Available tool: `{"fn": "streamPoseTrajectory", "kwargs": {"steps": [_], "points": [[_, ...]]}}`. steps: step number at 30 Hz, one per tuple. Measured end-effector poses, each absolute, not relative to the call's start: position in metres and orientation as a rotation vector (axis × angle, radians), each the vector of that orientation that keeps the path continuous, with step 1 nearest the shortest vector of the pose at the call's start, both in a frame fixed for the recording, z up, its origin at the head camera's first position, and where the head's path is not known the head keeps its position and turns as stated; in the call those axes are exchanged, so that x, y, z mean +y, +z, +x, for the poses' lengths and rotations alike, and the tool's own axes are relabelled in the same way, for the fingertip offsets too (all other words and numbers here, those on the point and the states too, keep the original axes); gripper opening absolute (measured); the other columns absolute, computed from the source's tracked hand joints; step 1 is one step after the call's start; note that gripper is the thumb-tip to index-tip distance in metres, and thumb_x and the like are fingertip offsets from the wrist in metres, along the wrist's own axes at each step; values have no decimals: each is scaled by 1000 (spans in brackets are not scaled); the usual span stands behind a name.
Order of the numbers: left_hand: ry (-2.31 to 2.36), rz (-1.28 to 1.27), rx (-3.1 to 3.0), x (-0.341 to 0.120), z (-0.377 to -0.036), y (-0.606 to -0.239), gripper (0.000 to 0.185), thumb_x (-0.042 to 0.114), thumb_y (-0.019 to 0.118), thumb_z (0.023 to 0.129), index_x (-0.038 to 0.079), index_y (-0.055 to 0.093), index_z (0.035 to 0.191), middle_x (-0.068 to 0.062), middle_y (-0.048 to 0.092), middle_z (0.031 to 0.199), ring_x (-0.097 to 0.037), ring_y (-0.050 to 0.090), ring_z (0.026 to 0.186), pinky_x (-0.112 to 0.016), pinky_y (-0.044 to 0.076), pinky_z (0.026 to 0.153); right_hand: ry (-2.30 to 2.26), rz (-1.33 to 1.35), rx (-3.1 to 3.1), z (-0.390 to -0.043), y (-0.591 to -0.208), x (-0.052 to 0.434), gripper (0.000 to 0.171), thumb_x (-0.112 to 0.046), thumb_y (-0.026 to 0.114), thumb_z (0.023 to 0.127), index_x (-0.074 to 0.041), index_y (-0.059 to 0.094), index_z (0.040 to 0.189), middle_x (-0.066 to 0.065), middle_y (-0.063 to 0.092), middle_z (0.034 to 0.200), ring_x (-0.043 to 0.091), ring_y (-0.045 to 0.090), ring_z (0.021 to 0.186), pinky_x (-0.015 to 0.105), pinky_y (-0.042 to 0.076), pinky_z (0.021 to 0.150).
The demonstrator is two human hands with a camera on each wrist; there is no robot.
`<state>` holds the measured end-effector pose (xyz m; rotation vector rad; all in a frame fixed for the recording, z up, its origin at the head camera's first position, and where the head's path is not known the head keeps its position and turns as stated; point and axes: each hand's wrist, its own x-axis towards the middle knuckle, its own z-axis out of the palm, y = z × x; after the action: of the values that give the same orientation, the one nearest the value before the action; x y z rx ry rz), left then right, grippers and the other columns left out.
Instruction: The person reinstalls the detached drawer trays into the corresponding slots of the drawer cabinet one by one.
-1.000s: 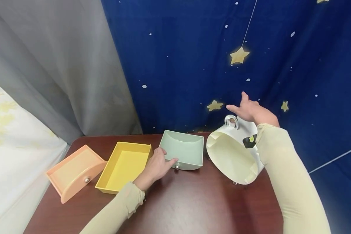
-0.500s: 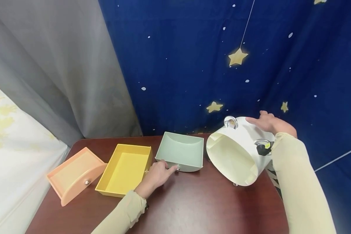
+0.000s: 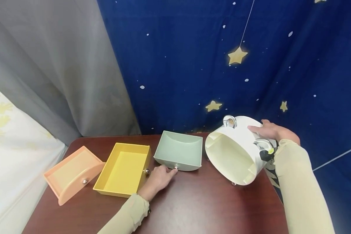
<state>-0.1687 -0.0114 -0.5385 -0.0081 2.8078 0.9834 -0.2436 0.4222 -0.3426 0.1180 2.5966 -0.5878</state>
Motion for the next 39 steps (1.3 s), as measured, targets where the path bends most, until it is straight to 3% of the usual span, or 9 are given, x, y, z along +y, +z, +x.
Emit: {"fn": "streamPoseTrajectory", "kwargs": {"steps": [5, 7, 12, 15, 22, 27, 29, 34, 39], "points": [[1026, 3, 2837, -3, -169, -551, 51, 50, 65, 94, 14, 54, 59, -14, 69, 77, -30, 65, 74, -46, 53, 67, -646, 50, 2631, -242, -350, 425, 93, -68, 34, 102, 9, 22, 153, 35, 47, 138, 44, 54, 116, 52, 51, 91], [1064, -1, 2836, -1, -171, -556, 53, 48, 65, 94, 16, 50, 54, -11, 66, 70, -29, 64, 71, -46, 52, 67, -674, 35, 2636, -242, -351, 424, 87, -67, 35, 102, 4, 30, 150, 25, 58, 125, 32, 60, 106, 39, 51, 85], [1197, -25, 2771, 2, -176, -564, 59, 46, 62, 95, 20, 39, 48, 4, 40, 48, -19, 46, 57, -34, 42, 57, -762, 28, 2582, -243, -351, 424, 76, -63, 37, 103, 0, 39, 145, 11, 66, 112, 22, 64, 98, 32, 51, 82], [1244, -16, 2728, 3, -178, -566, 59, 45, 61, 97, 21, 38, 49, 8, 34, 47, -16, 40, 54, -30, 36, 54, -773, 25, 2569, -243, -351, 424, 74, -63, 37, 104, 0, 40, 143, 11, 66, 112, 23, 63, 100, 33, 51, 82], [1278, 68, 2708, 4, -181, -572, 54, 44, 58, 99, 22, 42, 53, 8, 40, 49, -13, 42, 53, -28, 36, 55, -834, 76, 2543, -238, -351, 423, 85, -68, 40, 100, -1, 30, 151, 23, 60, 123, 30, 64, 103, 38, 54, 82], [1282, 68, 2733, 4, -181, -576, 52, 46, 60, 99, 21, 44, 55, 7, 42, 51, -14, 43, 55, -29, 38, 55, -834, 142, 2527, -232, -355, 424, 98, -72, 39, 98, 0, 11, 159, 27, 46, 136, 33, 59, 110, 32, 52, 80], [1260, 39, 2765, 3, -180, -577, 51, 48, 62, 98, 20, 48, 57, 6, 46, 54, -15, 46, 57, -31, 41, 58, -809, 167, 2529, -231, -357, 424, 105, -74, 38, 97, 1, 2, 160, 28, 37, 142, 35, 54, 115, 31, 49, 82], [1207, 2, 2834, 4, -182, -580, 47, 51, 62, 97, 16, 65, 66, 4, 59, 63, -18, 53, 67, -38, 49, 68, -849, 183, 2520, -231, -359, 423, 107, -75, 40, 96, 0, 0, 161, 27, 37, 142, 33, 57, 113, 30, 51, 81], [1226, 8, 2849, 8, -185, -581, 43, 47, 63, 98, 15, 71, 70, 6, 62, 62, -16, 54, 64, -34, 48, 65, -860, 202, 2524, -231, -357, 425, 108, -76, 42, 95, -2, -1, 161, 27, 38, 141, 33, 58, 112, 30, 53, 80]]}}
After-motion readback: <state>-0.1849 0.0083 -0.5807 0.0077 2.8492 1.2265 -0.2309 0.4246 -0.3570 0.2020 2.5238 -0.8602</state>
